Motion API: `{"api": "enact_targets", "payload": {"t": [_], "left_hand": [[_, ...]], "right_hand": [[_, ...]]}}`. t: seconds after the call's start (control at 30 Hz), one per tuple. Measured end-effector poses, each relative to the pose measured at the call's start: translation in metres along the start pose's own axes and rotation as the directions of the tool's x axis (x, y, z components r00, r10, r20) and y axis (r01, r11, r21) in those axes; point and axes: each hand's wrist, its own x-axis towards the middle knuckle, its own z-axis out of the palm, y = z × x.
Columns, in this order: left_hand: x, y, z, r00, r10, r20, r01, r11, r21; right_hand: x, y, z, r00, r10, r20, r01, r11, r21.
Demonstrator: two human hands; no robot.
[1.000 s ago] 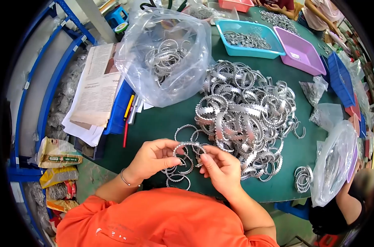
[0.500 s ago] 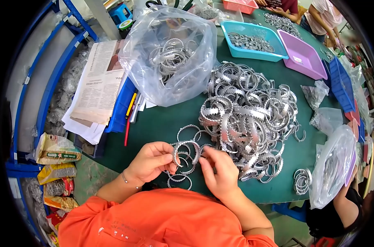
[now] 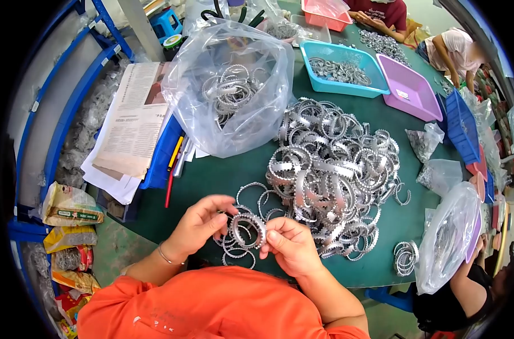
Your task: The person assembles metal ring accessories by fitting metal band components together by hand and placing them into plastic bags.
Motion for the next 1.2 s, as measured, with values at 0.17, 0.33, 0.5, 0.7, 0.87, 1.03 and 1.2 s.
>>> {"api": "enact_targets", "payload": {"t": [0.17,0.33,0.5,0.7,0.87,1.03,1.2], "left_hand": [[-0.0026,0.0004,-0.0012,0.976,-0.126,0.177,0.144,0.985,-0.095],[-0.0017,-0.0028,-0.0039,0.979,-0.144,0.145,0.171,0.966,-0.193],[-0.0060,0.0009,0.0046,0.992,-0.087,0.088,0.096,0.990,-0.105],[-0.0082,0.0028,0.0048,0.992,-0.028,0.120,0.047,0.986,-0.158],[-0.0077,0.0011,0.0053,0.989,-0.035,0.144,0.060,0.984,-0.169],[-0.0081,0.0018,0.0049,0.986,-0.044,0.158,0.076,0.977,-0.197],[-0.0085,-0.0019,0.0046,0.985,-0.080,0.152,0.117,0.961,-0.249]], "right_hand": [[-0.0014,-0.0016,-0.0031,0.995,0.092,0.033,-0.097,0.976,0.193],[-0.0039,-0.0054,-0.0011,0.983,0.124,-0.136,-0.122,0.992,0.025],[-0.0071,-0.0036,-0.0020,0.990,0.048,-0.129,-0.068,0.986,-0.154],[-0.0084,-0.0035,-0.0011,0.988,0.038,-0.148,-0.059,0.988,-0.145],[-0.0089,-0.0055,-0.0009,0.988,0.059,-0.140,-0.064,0.997,-0.034],[-0.0095,-0.0035,-0.0009,0.990,0.036,-0.139,-0.049,0.995,-0.085],[-0.0097,-0.0030,-0.0017,0.989,0.042,-0.143,-0.057,0.994,-0.098]]}}
